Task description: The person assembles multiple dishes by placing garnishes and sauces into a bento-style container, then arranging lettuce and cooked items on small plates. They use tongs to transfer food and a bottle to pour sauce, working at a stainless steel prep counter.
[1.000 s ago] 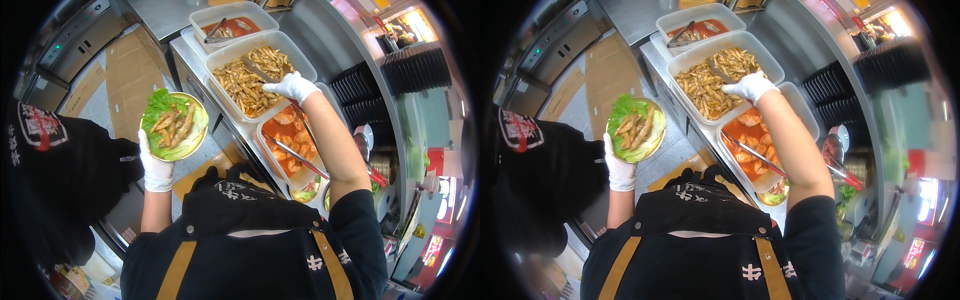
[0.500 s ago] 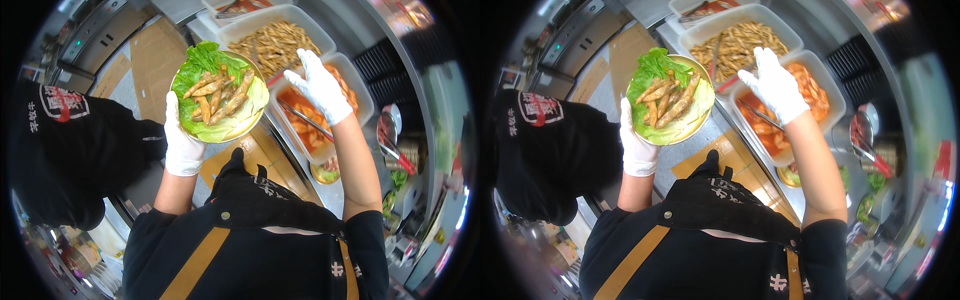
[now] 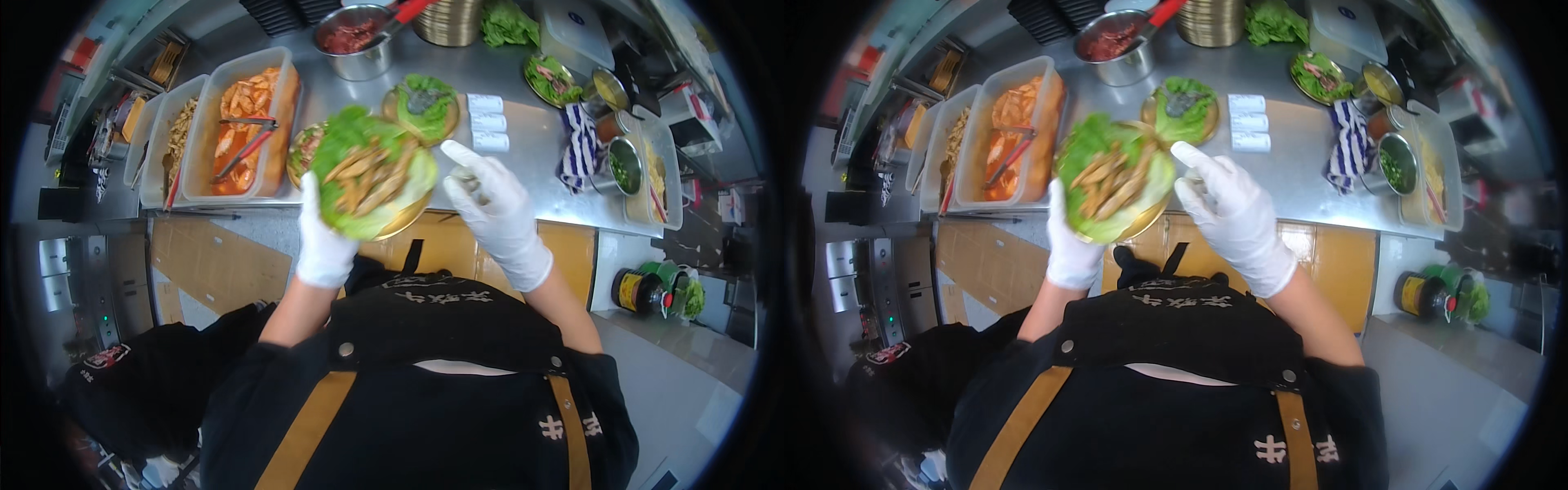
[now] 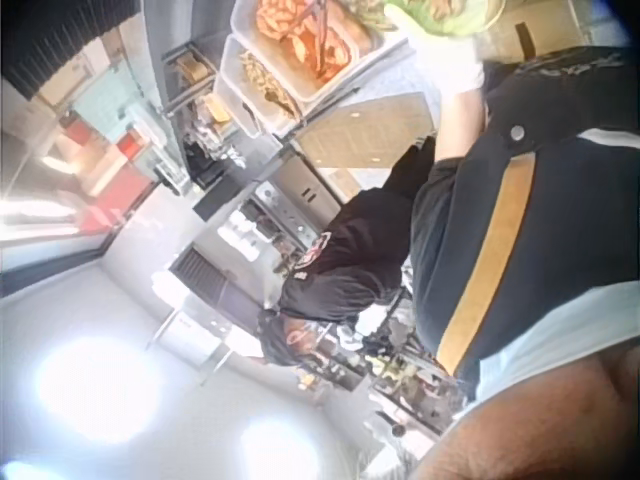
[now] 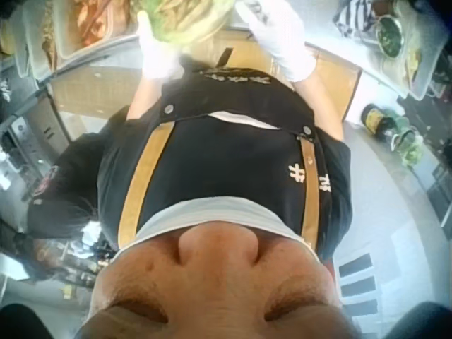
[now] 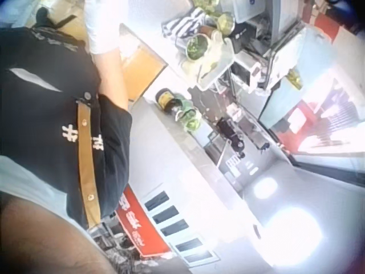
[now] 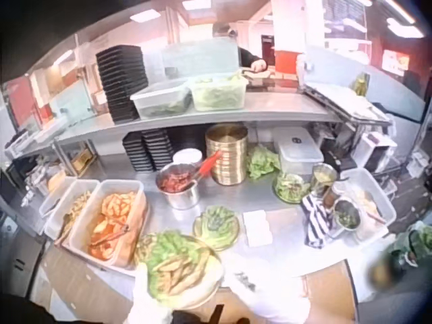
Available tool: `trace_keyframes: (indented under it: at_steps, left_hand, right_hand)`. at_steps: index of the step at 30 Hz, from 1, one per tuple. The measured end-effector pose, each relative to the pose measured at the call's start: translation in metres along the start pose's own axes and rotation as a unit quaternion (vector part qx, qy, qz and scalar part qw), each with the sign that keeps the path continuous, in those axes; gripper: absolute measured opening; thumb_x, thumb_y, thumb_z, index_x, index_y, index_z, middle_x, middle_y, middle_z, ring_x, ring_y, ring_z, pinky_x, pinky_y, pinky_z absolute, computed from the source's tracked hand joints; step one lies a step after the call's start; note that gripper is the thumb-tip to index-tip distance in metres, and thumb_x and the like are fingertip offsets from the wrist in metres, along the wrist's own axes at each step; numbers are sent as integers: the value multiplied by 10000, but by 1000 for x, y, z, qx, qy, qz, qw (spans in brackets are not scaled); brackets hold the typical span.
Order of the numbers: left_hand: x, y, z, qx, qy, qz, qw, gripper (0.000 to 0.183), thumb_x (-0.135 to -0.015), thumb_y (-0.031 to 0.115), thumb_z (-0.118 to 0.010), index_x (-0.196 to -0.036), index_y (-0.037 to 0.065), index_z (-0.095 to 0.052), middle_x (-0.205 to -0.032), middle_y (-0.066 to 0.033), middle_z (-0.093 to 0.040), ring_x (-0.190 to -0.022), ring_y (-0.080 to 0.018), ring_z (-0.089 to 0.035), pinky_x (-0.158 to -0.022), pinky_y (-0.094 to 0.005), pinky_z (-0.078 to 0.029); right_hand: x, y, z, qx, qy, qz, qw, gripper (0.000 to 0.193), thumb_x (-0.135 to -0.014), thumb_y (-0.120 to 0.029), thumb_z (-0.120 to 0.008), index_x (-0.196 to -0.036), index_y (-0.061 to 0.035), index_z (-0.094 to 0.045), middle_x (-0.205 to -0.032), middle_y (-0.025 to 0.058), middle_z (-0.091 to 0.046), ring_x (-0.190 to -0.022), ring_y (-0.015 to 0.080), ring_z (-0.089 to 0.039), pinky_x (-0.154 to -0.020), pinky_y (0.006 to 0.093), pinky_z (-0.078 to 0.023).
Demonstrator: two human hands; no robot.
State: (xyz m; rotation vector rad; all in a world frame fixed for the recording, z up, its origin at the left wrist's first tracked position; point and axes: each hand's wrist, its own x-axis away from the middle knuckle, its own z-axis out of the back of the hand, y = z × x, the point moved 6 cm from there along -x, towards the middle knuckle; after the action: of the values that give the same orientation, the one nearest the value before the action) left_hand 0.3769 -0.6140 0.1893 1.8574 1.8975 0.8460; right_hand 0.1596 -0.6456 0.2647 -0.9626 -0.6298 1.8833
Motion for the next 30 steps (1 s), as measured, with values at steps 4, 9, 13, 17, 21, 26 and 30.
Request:
trace_keyframes:
  at_steps: [4,9,13,17,21,26,30]
  left_hand:
    - [-39,-87,-63,109,-46,118,986,673,-1026,548,-379,-1484,54,-369,-1463,-177,-463,-1330,-337,-474,-1134,-480,-386]
    - [-59,-137,-110,82,-98,170,977,722,-1005,592,-382,-1500,67,-351,-1477,-188,-448,-1322,-345,-482,-1146,-481,-368]
    - [-81,-158,-114,81,-87,245,962,736,-1004,609,-385,-1488,56,-357,-1447,-199,-472,-1294,-328,-513,-1095,-463,-436]
    - [-108,-172,-123,101,-130,269,949,703,-1025,582,-350,-1487,51,-361,-1454,-194,-466,-1306,-317,-509,-1097,-461,-441]
    - [-133,-181,-127,119,-120,281,945,697,-1027,571,-355,-1494,54,-360,-1478,-191,-446,-1347,-340,-466,-1148,-488,-372]
    - [-147,-193,-126,38,-81,253,963,653,-1037,526,-372,-1497,63,-352,-1490,-186,-431,-1350,-335,-462,-1151,-488,-368]
    - [-137,-209,-133,67,-48,237,968,634,-1038,513,-385,-1491,70,-360,-1481,-181,-441,-1343,-331,-465,-1146,-487,-374]
  right_hand:
    - [21,-3,53,149,8,103,984,413,-799,-154,-780,-1194,-115,-669,-852,47,-611,-726,210,-608,-613,309,-515]
    - [6,28,55,240,33,84,967,284,-798,-271,-735,-1028,-128,-649,-791,31,-583,-753,213,-621,-605,310,-529]
    - [-20,69,71,261,44,34,964,166,-827,-189,-714,-974,-120,-678,-813,66,-633,-774,250,-646,-662,343,-540]
    - [-42,112,122,198,30,-70,977,168,-831,-75,-739,-998,-80,-738,-868,68,-678,-781,184,-665,-672,295,-535]
    - [-30,153,186,-38,169,-229,958,208,-874,-86,-741,-1071,-23,-718,-804,2,-604,-692,74,-564,-629,236,-480]
    - [9,191,300,115,214,-256,936,179,-960,-116,-641,-1067,13,-704,-909,109,-722,-817,143,-672,-739,273,-528]
    - [18,276,281,270,-56,-272,922,277,-899,-161,-663,-1116,11,-677,-997,214,-705,-919,325,-691,-835,390,-540]
